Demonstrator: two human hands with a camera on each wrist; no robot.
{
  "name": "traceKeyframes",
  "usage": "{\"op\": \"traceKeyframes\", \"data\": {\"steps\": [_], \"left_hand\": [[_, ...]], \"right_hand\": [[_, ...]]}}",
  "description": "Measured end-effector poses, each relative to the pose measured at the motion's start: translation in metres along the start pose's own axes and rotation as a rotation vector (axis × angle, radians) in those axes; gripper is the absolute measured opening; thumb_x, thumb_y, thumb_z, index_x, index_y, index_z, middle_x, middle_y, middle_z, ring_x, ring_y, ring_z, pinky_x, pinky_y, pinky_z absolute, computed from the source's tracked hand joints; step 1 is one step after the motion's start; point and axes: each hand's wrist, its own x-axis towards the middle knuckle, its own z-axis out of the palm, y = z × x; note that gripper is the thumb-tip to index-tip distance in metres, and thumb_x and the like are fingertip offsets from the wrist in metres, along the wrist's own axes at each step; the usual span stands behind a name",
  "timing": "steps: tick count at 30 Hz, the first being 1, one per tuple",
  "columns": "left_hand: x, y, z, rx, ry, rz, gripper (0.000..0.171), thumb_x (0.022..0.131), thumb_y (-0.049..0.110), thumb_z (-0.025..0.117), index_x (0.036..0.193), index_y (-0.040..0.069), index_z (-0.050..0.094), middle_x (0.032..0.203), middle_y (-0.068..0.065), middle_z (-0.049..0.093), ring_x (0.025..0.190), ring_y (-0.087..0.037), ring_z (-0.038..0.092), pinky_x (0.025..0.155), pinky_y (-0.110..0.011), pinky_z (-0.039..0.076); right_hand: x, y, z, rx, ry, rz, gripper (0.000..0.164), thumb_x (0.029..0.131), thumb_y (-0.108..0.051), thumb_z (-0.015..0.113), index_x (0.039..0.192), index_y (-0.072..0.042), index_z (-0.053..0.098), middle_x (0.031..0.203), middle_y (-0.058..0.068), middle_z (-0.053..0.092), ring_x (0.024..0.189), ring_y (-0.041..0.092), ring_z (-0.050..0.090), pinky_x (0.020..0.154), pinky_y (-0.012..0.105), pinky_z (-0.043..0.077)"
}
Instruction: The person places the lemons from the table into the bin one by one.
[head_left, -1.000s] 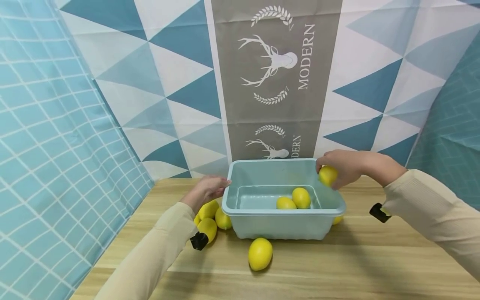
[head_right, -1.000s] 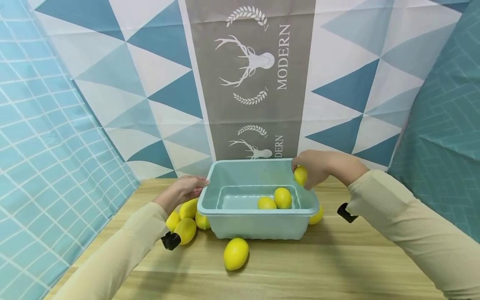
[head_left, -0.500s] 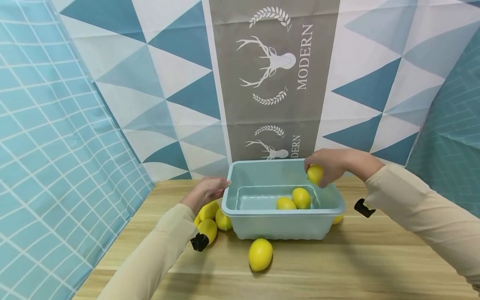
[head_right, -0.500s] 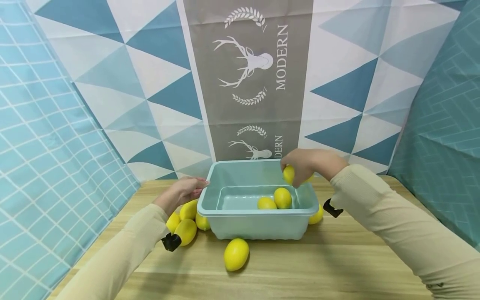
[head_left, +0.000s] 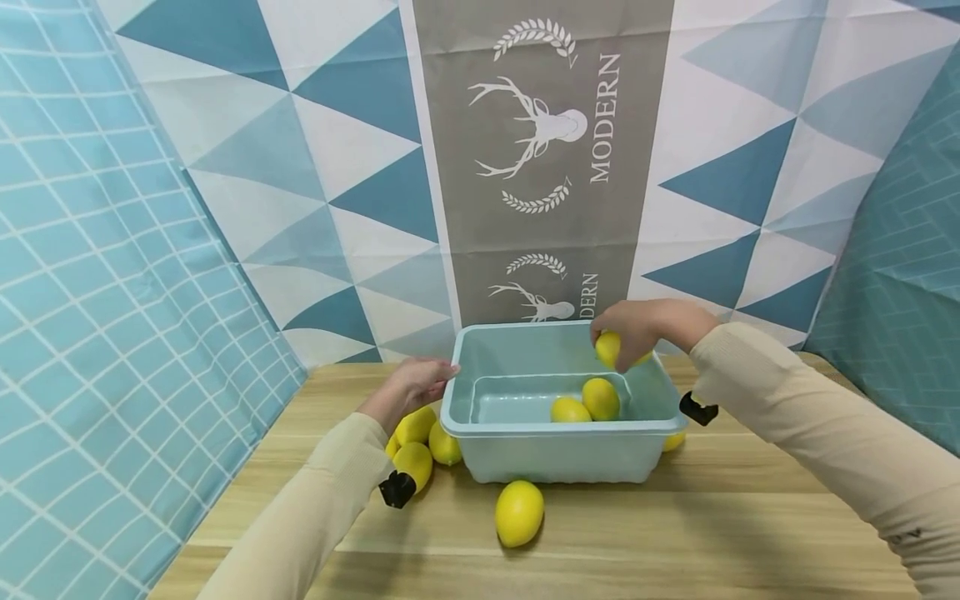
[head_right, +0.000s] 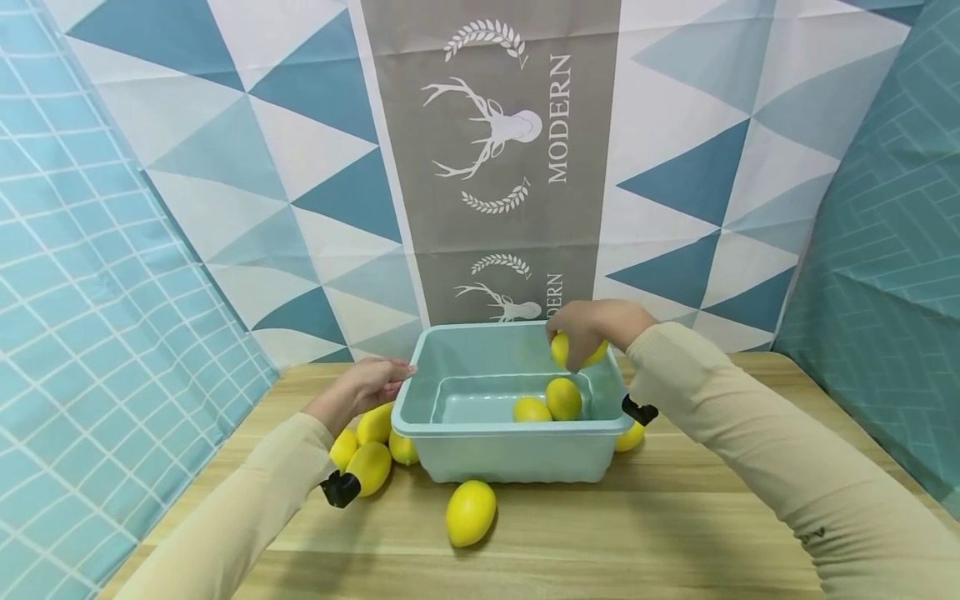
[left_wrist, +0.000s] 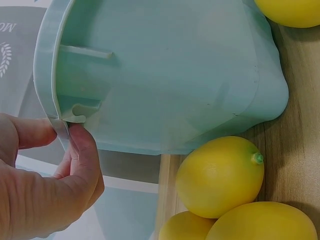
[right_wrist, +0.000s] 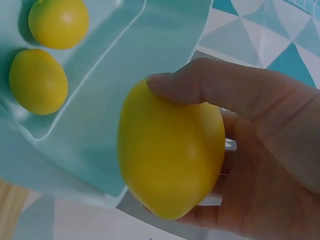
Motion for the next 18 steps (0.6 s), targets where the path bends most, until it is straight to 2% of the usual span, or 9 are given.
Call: {"op": "traceKeyframes", "data": {"steps": [3,9,13,18], "left_hand": [[0.001,0.001,0.001,0.001,0.000,-0.001,0.044,0.095,0.013,0.058,0.135,-0.003,0.050,0.121,-0.013,0.057,0.076,-0.008,0.056,0.068,-0.013,0.054],[0.001,0.001,0.003,0.006,-0.007,-0.010,0.044,0.095,0.013,0.058,0.135,-0.003,0.050,0.126,-0.016,0.055,0.078,-0.009,0.056,0.071,-0.015,0.056],[0.000,0.000,0.003,0.033,-0.017,0.001,0.044,0.096,0.014,0.057,0.136,-0.003,0.048,0.131,-0.017,0.053,0.084,-0.010,0.057,0.079,-0.018,0.056],[0.000,0.001,0.001,0.053,-0.005,0.008,0.045,0.096,0.014,0.056,0.137,-0.003,0.047,0.131,-0.017,0.053,0.085,-0.010,0.055,0.079,-0.017,0.056]], "right_hand": [[0.005,0.000,0.003,0.009,0.023,-0.003,0.039,0.073,-0.009,0.074,0.111,-0.010,0.062,0.103,0.005,0.063,0.089,0.021,0.052,0.075,0.033,0.051],[0.017,-0.001,0.012,-0.001,0.120,-0.109,0.039,0.076,-0.009,0.073,0.114,-0.009,0.062,0.109,0.008,0.063,0.094,0.022,0.053,0.081,0.038,0.050],[0.025,-0.004,0.016,-0.016,0.117,-0.117,0.038,0.078,-0.012,0.072,0.115,-0.007,0.062,0.113,0.011,0.063,0.099,0.025,0.055,0.085,0.040,0.051],[0.029,-0.007,0.015,-0.008,0.103,-0.106,0.033,0.084,-0.013,0.069,0.116,-0.007,0.061,0.115,0.015,0.062,0.105,0.031,0.058,0.087,0.041,0.055]]}}
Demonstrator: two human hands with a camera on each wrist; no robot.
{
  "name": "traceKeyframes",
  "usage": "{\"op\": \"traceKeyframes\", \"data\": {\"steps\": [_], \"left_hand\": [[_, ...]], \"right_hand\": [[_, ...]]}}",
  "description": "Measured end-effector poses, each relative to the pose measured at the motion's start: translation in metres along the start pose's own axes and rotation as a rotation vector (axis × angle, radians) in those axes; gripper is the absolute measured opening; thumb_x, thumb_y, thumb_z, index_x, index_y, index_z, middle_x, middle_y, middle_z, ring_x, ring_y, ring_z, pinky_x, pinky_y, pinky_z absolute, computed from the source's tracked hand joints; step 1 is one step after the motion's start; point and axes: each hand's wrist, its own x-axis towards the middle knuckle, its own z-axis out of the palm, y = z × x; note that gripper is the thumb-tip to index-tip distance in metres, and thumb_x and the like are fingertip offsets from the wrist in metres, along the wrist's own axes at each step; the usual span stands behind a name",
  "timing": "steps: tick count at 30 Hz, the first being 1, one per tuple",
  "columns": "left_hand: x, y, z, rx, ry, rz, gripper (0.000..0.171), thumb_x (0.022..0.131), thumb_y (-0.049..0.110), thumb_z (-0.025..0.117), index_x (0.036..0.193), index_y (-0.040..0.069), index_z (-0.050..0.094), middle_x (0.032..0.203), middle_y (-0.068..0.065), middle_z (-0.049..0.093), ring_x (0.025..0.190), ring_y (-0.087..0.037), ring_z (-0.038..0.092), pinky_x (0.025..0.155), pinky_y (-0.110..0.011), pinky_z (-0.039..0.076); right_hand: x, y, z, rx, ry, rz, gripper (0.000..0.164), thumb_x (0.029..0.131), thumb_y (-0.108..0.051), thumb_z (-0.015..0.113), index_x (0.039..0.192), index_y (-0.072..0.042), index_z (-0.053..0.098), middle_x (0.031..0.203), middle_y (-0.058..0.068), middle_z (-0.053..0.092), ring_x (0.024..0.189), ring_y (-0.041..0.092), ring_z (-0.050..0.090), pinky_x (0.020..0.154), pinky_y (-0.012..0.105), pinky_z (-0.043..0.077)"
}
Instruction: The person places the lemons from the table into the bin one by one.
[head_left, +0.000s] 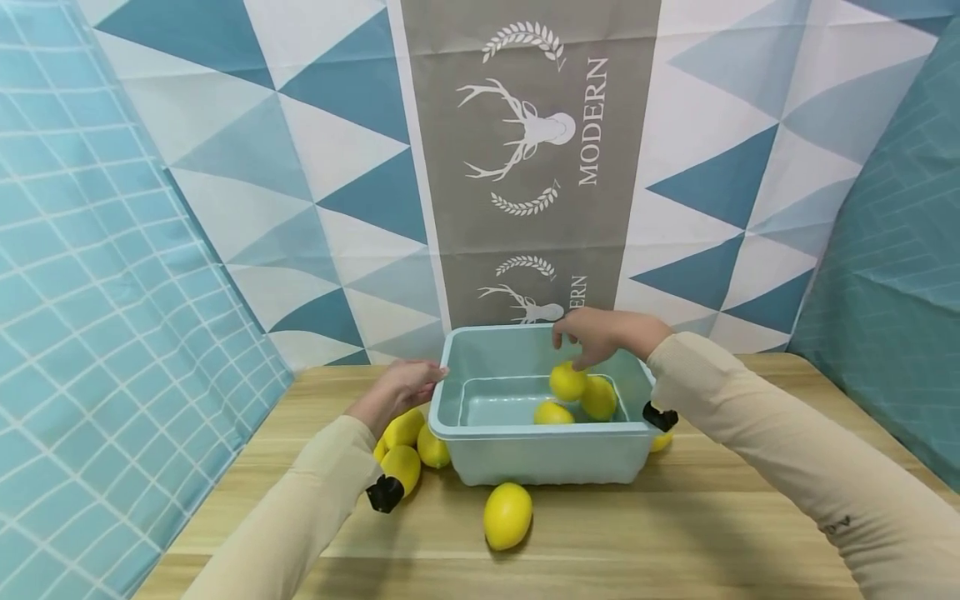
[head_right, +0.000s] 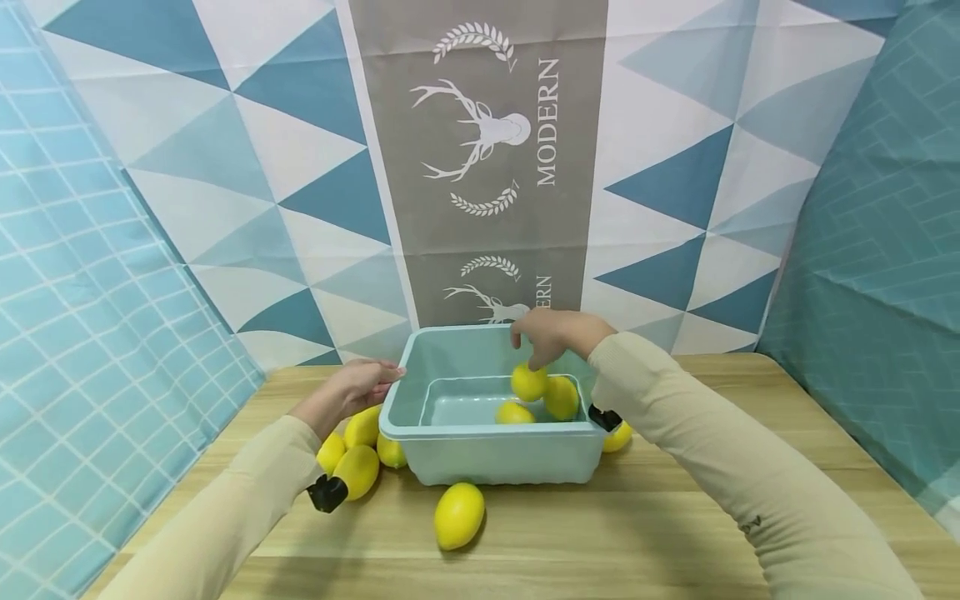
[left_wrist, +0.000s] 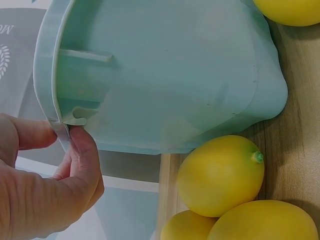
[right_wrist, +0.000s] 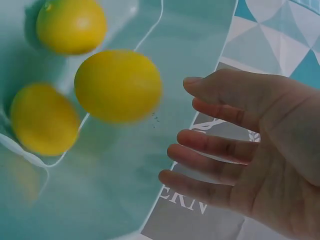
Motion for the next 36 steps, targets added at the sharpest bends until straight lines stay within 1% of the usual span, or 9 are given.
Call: {"op": "traceKeyframes", "data": {"steps": [6,10,13,16,19,22,27,31,36], "left_hand": [[0.000,-0.002,-0.003,-0.023,-0.014,0.008,0.046,0.096,0.013,0.056,0.138,-0.004,0.046,0.133,-0.018,0.053,0.085,-0.010,0.057,0.083,-0.019,0.056],[0.001,-0.003,-0.003,-0.020,-0.013,0.007,0.045,0.096,0.013,0.056,0.137,-0.005,0.046,0.132,-0.018,0.053,0.088,-0.011,0.058,0.090,-0.023,0.055],[0.000,-0.003,-0.003,-0.015,-0.012,0.002,0.045,0.096,0.013,0.056,0.137,-0.004,0.047,0.130,-0.017,0.054,0.087,-0.010,0.058,0.090,-0.023,0.055],[0.001,-0.003,-0.004,-0.017,-0.012,0.001,0.045,0.096,0.014,0.056,0.136,-0.004,0.047,0.127,-0.015,0.055,0.082,-0.008,0.058,0.083,-0.020,0.056],[0.001,-0.002,-0.004,-0.024,-0.008,0.001,0.045,0.096,0.014,0.057,0.136,-0.005,0.047,0.121,-0.013,0.057,0.077,-0.006,0.058,0.075,-0.016,0.056],[0.001,0.000,-0.004,-0.027,-0.005,0.002,0.045,0.096,0.014,0.057,0.136,-0.005,0.047,0.117,-0.011,0.057,0.074,-0.005,0.058,0.071,-0.014,0.056],[0.002,0.000,-0.005,-0.022,-0.002,-0.001,0.045,0.095,0.014,0.058,0.135,-0.004,0.048,0.113,-0.009,0.057,0.073,-0.005,0.056,0.069,-0.013,0.055],[0.003,-0.001,-0.005,-0.026,-0.002,-0.006,0.045,0.095,0.014,0.058,0.135,-0.004,0.048,0.111,-0.009,0.056,0.071,-0.005,0.054,0.065,-0.011,0.053],[0.003,-0.001,-0.006,-0.026,-0.005,-0.013,0.045,0.095,0.014,0.057,0.137,-0.002,0.048,0.116,-0.009,0.056,0.074,-0.005,0.054,0.066,-0.011,0.052]], "right_hand": [[-0.010,0.001,-0.002,0.002,-0.016,0.051,0.033,0.085,-0.013,0.069,0.117,-0.009,0.060,0.117,0.014,0.061,0.107,0.031,0.058,0.088,0.042,0.054],[-0.024,0.010,0.001,0.007,0.025,0.041,0.033,0.085,-0.014,0.070,0.117,-0.008,0.060,0.117,0.015,0.062,0.105,0.031,0.060,0.089,0.045,0.054],[-0.036,0.015,0.004,0.011,0.095,0.020,0.033,0.084,-0.013,0.071,0.116,-0.008,0.061,0.116,0.014,0.063,0.105,0.030,0.061,0.089,0.046,0.055],[-0.049,0.020,0.006,0.021,0.181,0.000,0.033,0.083,-0.011,0.072,0.115,-0.008,0.062,0.117,0.013,0.063,0.106,0.030,0.061,0.090,0.047,0.054],[-0.061,0.024,0.008,0.033,0.257,0.000,0.034,0.083,-0.009,0.071,0.116,-0.009,0.062,0.118,0.011,0.063,0.109,0.030,0.060,0.092,0.049,0.053],[-0.070,0.029,0.011,0.043,0.319,0.010,0.035,0.083,-0.008,0.071,0.117,-0.008,0.062,0.119,0.011,0.063,0.112,0.031,0.059,0.094,0.050,0.052],[-0.081,0.037,0.020,0.050,0.414,0.027,0.040,0.083,-0.008,0.071,0.121,-0.005,0.060,0.121,0.012,0.062,0.115,0.032,0.057,0.096,0.052,0.051],[-0.086,0.044,0.030,0.041,0.508,0.007,0.042,0.082,-0.008,0.073,0.121,-0.003,0.059,0.121,0.012,0.062,0.114,0.031,0.056,0.095,0.053,0.050],[-0.093,0.053,0.042,0.027,0.611,0.004,0.050,0.079,-0.006,0.076,0.124,-0.004,0.056,0.122,0.012,0.060,0.113,0.032,0.055,0.091,0.055,0.051]]}}
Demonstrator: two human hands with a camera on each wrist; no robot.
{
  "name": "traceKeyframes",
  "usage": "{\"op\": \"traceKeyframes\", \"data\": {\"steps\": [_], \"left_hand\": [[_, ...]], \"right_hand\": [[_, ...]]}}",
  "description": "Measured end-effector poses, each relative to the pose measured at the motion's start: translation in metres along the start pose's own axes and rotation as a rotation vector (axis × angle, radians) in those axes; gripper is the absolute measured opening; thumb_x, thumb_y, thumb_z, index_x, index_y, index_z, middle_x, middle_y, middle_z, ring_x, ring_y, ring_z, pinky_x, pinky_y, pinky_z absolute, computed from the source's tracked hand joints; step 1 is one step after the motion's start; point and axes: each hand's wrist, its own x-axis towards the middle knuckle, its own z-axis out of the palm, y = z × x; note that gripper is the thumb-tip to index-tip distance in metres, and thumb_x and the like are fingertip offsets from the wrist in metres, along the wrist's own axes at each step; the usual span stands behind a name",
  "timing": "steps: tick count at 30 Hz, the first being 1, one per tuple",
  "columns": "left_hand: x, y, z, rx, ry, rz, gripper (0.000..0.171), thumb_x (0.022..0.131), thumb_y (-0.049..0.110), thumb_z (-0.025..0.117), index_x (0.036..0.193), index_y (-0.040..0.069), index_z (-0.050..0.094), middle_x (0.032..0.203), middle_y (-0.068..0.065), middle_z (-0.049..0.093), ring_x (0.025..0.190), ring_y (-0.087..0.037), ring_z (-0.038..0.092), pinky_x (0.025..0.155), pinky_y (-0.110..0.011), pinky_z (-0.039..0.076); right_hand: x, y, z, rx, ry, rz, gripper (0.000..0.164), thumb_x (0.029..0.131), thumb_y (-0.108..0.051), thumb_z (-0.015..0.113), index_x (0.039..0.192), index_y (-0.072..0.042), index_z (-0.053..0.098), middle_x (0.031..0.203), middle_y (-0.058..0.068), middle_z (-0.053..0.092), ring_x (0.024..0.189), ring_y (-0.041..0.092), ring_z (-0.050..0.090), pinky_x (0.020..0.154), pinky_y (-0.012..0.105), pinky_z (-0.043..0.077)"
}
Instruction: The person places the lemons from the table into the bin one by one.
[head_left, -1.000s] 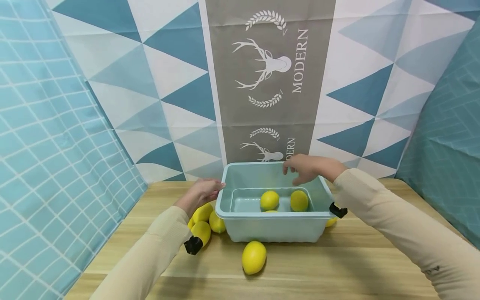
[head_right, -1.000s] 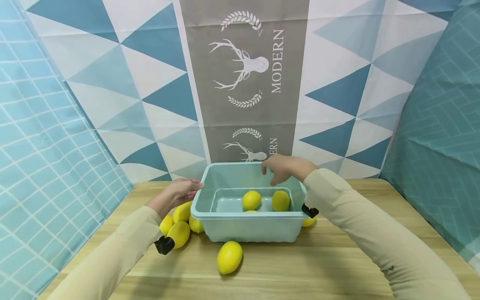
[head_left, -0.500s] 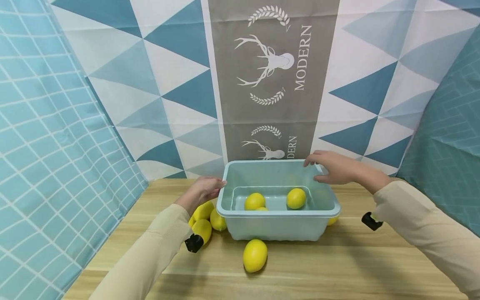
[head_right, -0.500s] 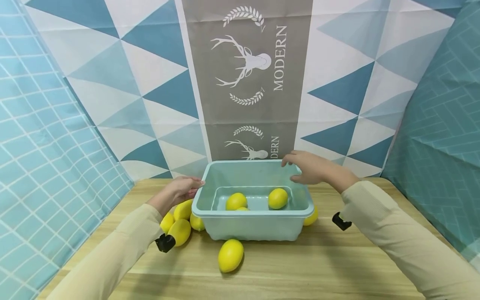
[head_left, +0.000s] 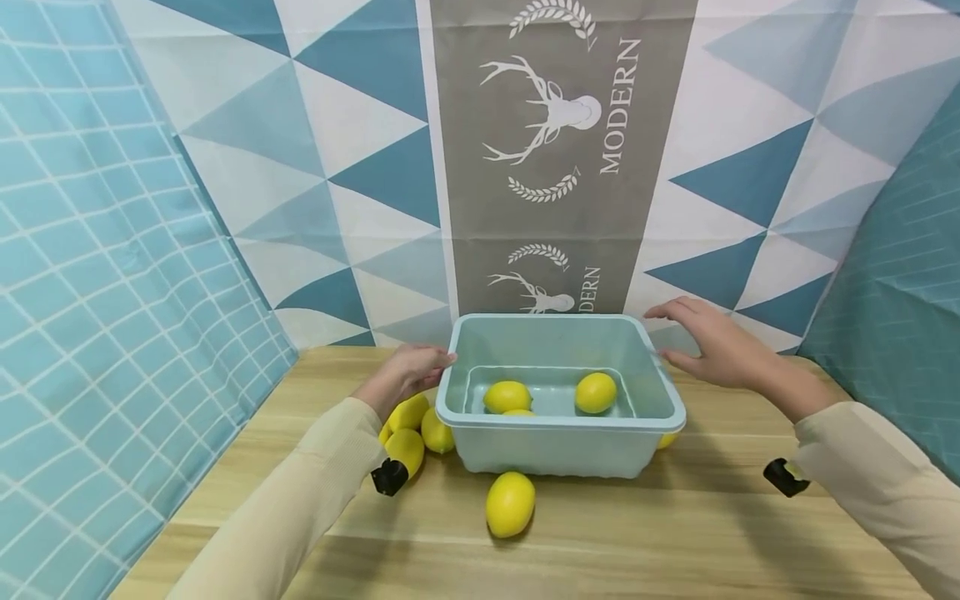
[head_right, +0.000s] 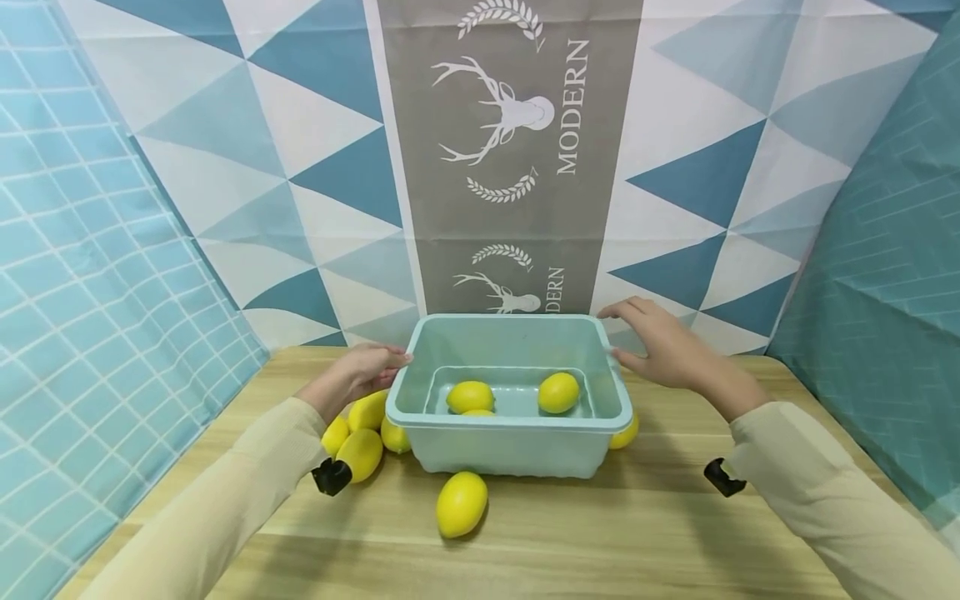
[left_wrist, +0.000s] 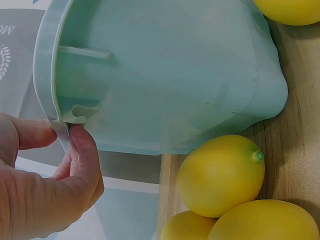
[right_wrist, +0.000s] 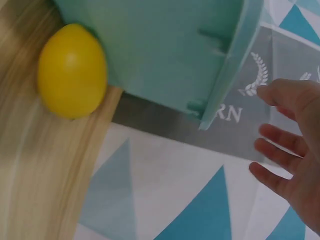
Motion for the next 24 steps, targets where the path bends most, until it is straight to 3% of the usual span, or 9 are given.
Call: {"op": "traceKeyframes", "data": {"steps": [7,13,20,24], "left_hand": [[0.001,0.002,0.001,0.002,0.002,-0.007,0.046,0.095,0.013,0.057,0.137,-0.002,0.047,0.121,-0.011,0.056,0.079,-0.007,0.055,0.072,-0.013,0.054],[-0.001,0.003,0.001,0.013,-0.003,0.005,0.044,0.095,0.013,0.057,0.135,-0.003,0.048,0.116,-0.010,0.056,0.079,-0.008,0.055,0.073,-0.014,0.054],[-0.004,0.003,0.000,-0.001,-0.001,0.013,0.043,0.095,0.012,0.058,0.134,-0.004,0.049,0.106,-0.007,0.057,0.072,-0.006,0.055,0.066,-0.012,0.053],[-0.004,0.002,0.001,0.007,0.001,0.009,0.043,0.095,0.013,0.058,0.134,-0.004,0.049,0.109,-0.009,0.058,0.073,-0.007,0.055,0.067,-0.013,0.054]], "right_hand": [[-0.020,0.011,0.005,-0.030,0.093,0.048,0.051,0.077,-0.006,0.076,0.123,-0.003,0.055,0.122,0.014,0.058,0.116,0.034,0.053,0.093,0.058,0.048],[-0.036,0.021,0.016,-0.062,0.197,0.015,0.052,0.071,-0.005,0.080,0.118,0.000,0.057,0.118,0.016,0.057,0.113,0.035,0.051,0.089,0.056,0.046],[-0.051,0.028,0.025,-0.071,0.146,-0.005,0.055,0.068,-0.008,0.083,0.117,-0.004,0.058,0.115,0.011,0.060,0.107,0.030,0.054,0.085,0.052,0.048],[-0.057,0.031,0.031,-0.079,0.123,-0.046,0.055,0.067,-0.010,0.084,0.117,-0.006,0.058,0.114,0.007,0.060,0.107,0.026,0.054,0.084,0.049,0.048]]}}
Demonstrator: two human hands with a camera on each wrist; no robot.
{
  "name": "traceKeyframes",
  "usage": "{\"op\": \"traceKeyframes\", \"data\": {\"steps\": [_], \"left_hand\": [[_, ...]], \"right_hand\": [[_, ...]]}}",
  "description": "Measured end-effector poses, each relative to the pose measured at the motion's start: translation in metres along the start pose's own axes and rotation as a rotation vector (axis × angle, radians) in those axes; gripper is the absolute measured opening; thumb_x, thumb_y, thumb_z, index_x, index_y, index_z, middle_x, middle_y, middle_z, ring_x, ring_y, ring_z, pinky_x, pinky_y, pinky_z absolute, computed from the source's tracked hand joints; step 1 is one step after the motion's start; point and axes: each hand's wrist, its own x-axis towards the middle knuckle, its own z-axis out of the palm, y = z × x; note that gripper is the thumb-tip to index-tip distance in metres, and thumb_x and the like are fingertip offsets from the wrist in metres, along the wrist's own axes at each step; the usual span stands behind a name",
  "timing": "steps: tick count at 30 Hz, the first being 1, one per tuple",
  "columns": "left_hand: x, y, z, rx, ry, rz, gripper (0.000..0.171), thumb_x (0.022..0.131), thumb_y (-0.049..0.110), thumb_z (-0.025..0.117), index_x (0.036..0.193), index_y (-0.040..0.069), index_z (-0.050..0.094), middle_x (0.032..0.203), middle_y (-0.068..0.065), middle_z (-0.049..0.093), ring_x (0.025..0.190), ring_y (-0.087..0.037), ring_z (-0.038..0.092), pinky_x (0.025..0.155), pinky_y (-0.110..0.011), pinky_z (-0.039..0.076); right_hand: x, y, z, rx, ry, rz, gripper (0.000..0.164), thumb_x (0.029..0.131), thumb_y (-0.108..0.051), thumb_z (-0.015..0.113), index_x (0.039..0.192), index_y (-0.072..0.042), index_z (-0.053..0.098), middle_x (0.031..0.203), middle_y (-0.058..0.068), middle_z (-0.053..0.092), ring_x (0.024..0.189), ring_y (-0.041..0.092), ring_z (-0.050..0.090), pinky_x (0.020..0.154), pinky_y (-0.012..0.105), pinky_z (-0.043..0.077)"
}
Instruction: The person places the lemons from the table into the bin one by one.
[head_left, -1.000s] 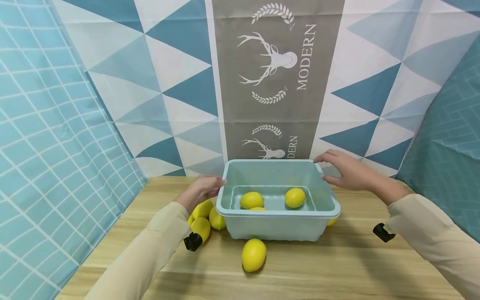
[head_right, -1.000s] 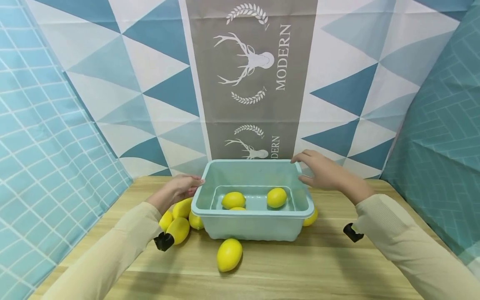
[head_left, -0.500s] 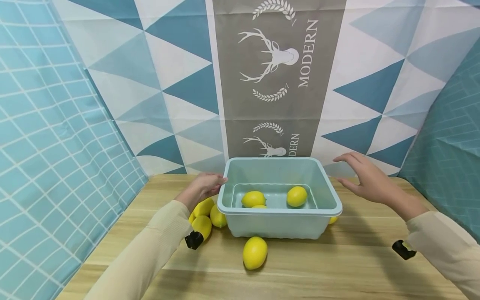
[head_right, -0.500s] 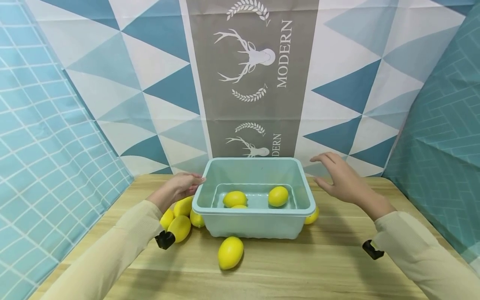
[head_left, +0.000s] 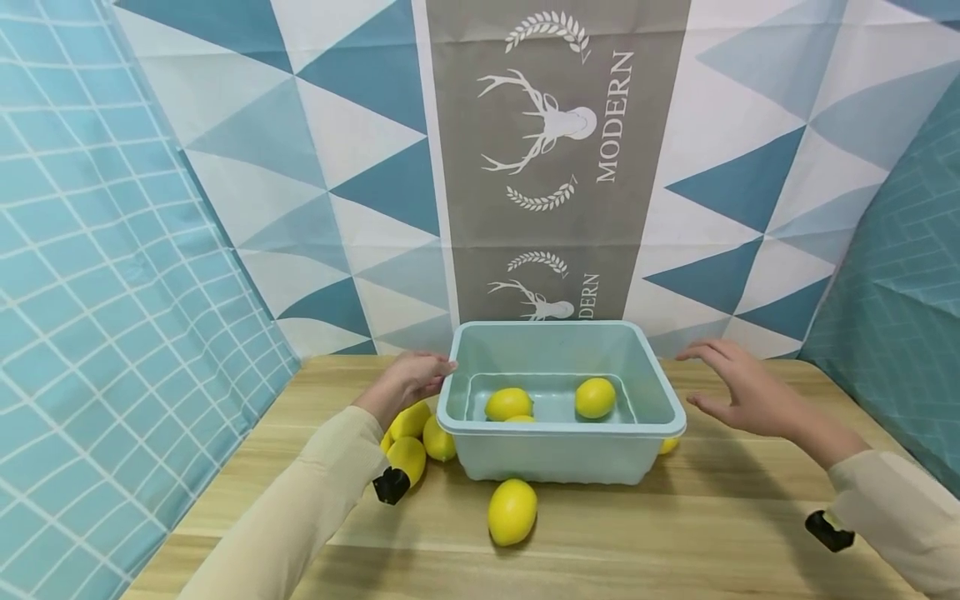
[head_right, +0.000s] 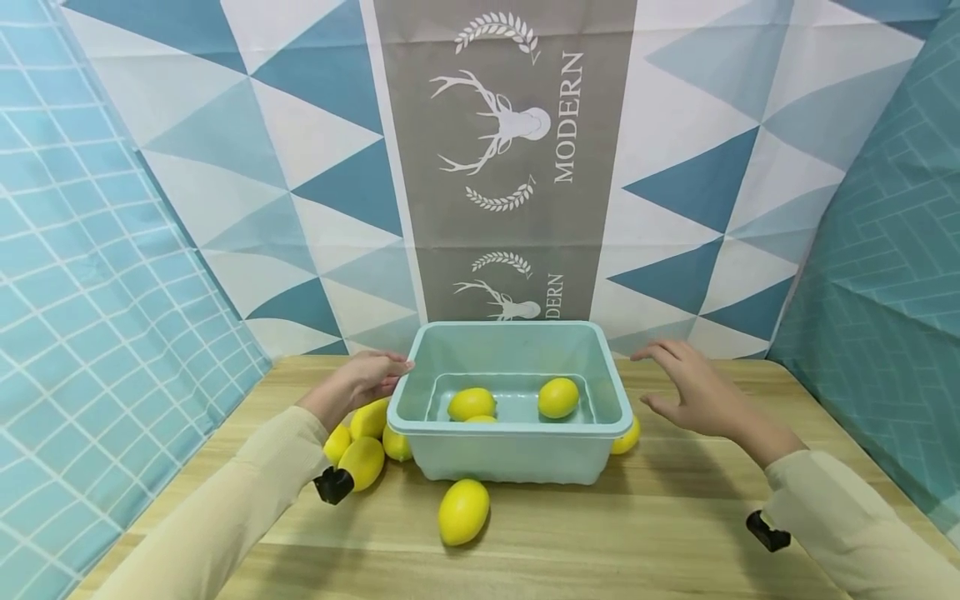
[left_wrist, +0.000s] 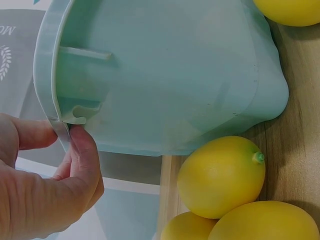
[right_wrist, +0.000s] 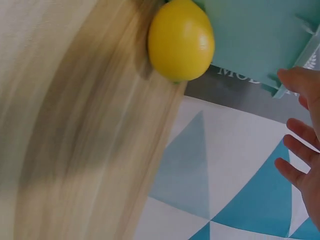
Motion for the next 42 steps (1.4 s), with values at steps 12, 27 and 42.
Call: {"op": "traceKeyframes", "data": {"steps": [12,27,42], "left_hand": [[0.000,-0.004,0.001,0.019,0.005,0.000,0.042,0.095,0.013,0.058,0.133,-0.003,0.050,0.119,-0.015,0.057,0.074,-0.008,0.054,0.067,-0.013,0.054],[0.000,0.000,0.001,0.014,0.006,-0.006,0.043,0.095,0.014,0.058,0.134,-0.002,0.050,0.113,-0.009,0.058,0.075,-0.007,0.055,0.072,-0.015,0.055],[-0.002,0.001,0.001,0.008,0.001,-0.005,0.042,0.095,0.013,0.058,0.133,-0.002,0.051,0.107,-0.008,0.058,0.073,-0.007,0.057,0.067,-0.013,0.055]], "right_hand": [[-0.018,-0.004,0.017,0.010,-0.056,-0.023,0.056,0.068,-0.012,0.084,0.118,-0.009,0.059,0.116,0.003,0.061,0.108,0.022,0.055,0.084,0.048,0.052],[-0.022,-0.006,0.030,0.027,-0.054,-0.084,0.060,0.067,-0.015,0.085,0.120,-0.006,0.059,0.116,0.001,0.062,0.106,0.021,0.058,0.084,0.045,0.052],[-0.022,-0.011,0.040,0.065,-0.069,-0.111,0.071,0.066,-0.015,0.085,0.129,0.000,0.055,0.126,0.013,0.060,0.112,0.028,0.057,0.084,0.049,0.053]]}}
